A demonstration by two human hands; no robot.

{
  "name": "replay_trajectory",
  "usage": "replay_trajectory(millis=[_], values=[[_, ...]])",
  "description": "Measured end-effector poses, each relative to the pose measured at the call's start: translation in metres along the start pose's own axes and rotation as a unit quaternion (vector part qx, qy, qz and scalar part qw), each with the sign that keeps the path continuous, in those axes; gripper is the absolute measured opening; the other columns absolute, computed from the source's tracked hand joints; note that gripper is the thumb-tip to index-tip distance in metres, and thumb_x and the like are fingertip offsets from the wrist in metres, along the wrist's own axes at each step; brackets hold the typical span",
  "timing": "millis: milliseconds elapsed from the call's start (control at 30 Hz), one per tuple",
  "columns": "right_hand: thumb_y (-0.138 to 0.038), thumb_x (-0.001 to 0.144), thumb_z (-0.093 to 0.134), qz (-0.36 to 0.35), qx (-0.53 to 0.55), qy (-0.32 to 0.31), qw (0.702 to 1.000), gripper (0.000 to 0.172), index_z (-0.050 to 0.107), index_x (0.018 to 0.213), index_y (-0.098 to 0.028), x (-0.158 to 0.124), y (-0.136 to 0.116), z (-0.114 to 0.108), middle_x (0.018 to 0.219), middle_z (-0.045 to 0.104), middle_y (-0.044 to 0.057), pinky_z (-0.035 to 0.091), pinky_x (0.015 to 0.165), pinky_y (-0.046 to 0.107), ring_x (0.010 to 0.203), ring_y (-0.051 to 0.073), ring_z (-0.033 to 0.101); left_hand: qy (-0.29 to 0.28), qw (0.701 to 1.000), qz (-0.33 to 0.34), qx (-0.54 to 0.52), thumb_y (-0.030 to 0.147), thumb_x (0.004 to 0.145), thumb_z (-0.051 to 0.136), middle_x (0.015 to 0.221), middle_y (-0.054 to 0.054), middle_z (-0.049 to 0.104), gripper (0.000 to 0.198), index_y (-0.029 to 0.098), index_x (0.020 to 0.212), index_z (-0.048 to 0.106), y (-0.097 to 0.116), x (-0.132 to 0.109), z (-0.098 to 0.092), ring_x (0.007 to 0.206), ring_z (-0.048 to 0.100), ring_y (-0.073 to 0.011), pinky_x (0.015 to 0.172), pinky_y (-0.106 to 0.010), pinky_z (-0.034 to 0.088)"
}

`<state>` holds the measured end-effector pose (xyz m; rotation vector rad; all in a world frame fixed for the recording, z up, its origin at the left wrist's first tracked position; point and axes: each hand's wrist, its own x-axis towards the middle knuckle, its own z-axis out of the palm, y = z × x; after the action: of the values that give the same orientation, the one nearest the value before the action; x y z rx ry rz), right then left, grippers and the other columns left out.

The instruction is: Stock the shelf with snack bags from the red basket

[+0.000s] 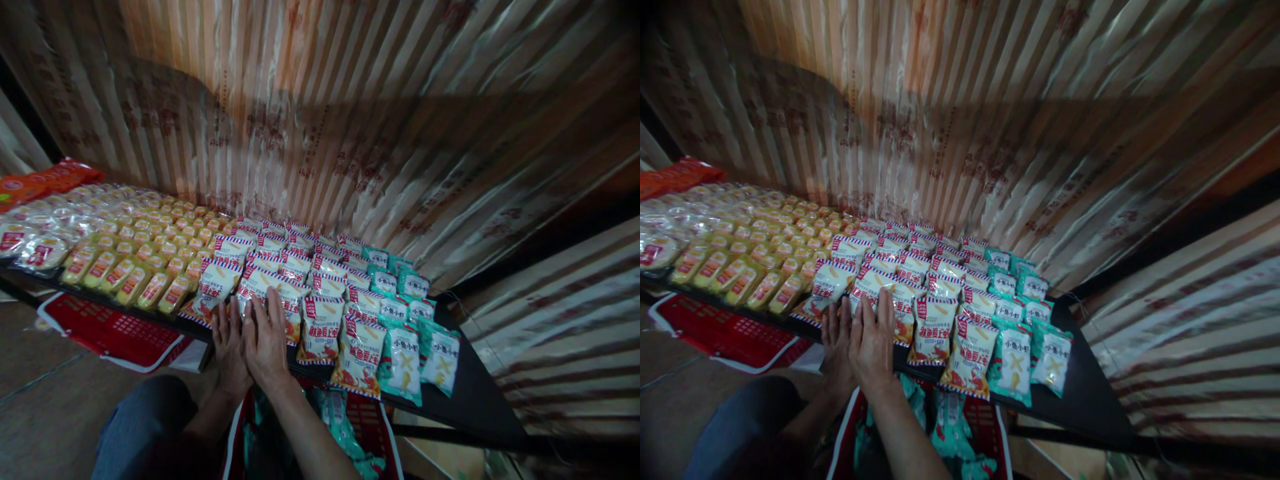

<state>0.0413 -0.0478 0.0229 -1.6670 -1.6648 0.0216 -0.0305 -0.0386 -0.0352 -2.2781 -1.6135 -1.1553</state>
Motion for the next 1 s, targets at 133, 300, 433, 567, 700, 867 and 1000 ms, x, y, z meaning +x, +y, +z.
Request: replay_trajectory(millis=[133, 300, 433, 567, 700, 867, 1000], values=[[-0.026, 0.093, 0.041, 0.000, 0.006, -0.014, 1.000, 0.040, 0.054, 0.129, -0.015, 0.004, 0.002, 0.000, 0.150, 0.034, 0.016, 0.032, 0.110, 0.052, 0.141, 0.028, 0.025, -0.001, 1.000, -0.013, -0.001, 0.025, 0.094, 0.036, 0.159, -0.009, 0.002, 0.065, 0.024, 0.150, 0.004, -0.001, 0.000, 0.003, 0.145, 0.003, -0.0315, 0.115, -0.056, 0.017], [-0.025, 0.093, 0.040, -0.001, -0.018, -0.006, 1.000, 0.042, 0.051, 0.132, -0.014, -0.005, 0.004, -0.009, 0.154, 0.025, 0.016, 0.030, 0.111, 0.054, 0.144, 0.029, 0.016, 0.007, 1.000, -0.017, -0.001, 0.023, 0.095, 0.034, 0.159, -0.009, -0.002, 0.063, 0.024, 0.150, 0.003, 0.000, -0.001, 0.006, 0.145, 0.002, -0.0310, 0.115, -0.056, 0.016], [-0.025, 0.094, 0.039, 0.009, -0.048, 0.008, 0.999, 0.047, 0.041, 0.140, -0.016, -0.030, 0.009, -0.009, 0.157, 0.017, 0.015, 0.027, 0.110, 0.059, 0.145, 0.030, 0.008, 0.004, 1.000, -0.015, -0.006, 0.022, 0.095, 0.034, 0.159, -0.008, -0.006, 0.064, 0.026, 0.149, 0.000, 0.000, -0.002, 0.006, 0.145, -0.001, -0.0285, 0.116, -0.053, 0.013], [-0.025, 0.093, 0.041, 0.014, -0.068, 0.017, 0.997, 0.050, 0.036, 0.143, -0.019, -0.049, 0.012, -0.003, 0.158, 0.007, 0.014, 0.027, 0.108, 0.062, 0.145, 0.033, 0.004, -0.008, 1.000, -0.008, -0.004, 0.023, 0.096, 0.034, 0.158, -0.006, -0.010, 0.063, 0.028, 0.149, 0.001, 0.002, -0.003, 0.006, 0.145, -0.002, -0.0297, 0.115, -0.054, 0.015], [-0.026, 0.095, 0.038, 0.028, -0.063, 0.015, 0.998, 0.050, 0.034, 0.144, -0.020, -0.053, 0.013, 0.000, 0.158, 0.007, 0.015, 0.030, 0.106, 0.063, 0.145, 0.034, 0.005, -0.017, 1.000, -0.006, -0.004, 0.024, 0.095, 0.036, 0.159, -0.005, -0.010, 0.064, 0.030, 0.149, 0.001, 0.003, -0.005, 0.007, 0.145, -0.002, -0.0303, 0.115, -0.056, 0.014], [-0.026, 0.095, 0.039, 0.030, -0.060, 0.011, 0.998, 0.049, 0.037, 0.143, -0.019, -0.052, 0.017, 0.000, 0.158, 0.011, 0.015, 0.031, 0.107, 0.061, 0.145, 0.034, 0.006, -0.021, 1.000, 0.014, -0.013, 0.023, 0.096, 0.033, 0.159, -0.007, -0.008, 0.063, 0.028, 0.149, 0.000, 0.006, -0.003, 0.005, 0.145, -0.001, -0.0307, 0.115, -0.056, 0.015], [-0.026, 0.095, 0.039, 0.020, -0.055, 0.015, 0.998, 0.049, 0.037, 0.143, -0.018, -0.051, 0.020, 0.002, 0.158, 0.010, 0.015, 0.032, 0.108, 0.060, 0.145, 0.034, 0.006, -0.026, 0.999, 0.017, -0.014, 0.022, 0.095, 0.034, 0.159, -0.008, -0.007, 0.065, 0.028, 0.149, -0.001, 0.009, -0.002, 0.004, 0.145, 0.001, -0.0318, 0.114, -0.056, 0.017]])
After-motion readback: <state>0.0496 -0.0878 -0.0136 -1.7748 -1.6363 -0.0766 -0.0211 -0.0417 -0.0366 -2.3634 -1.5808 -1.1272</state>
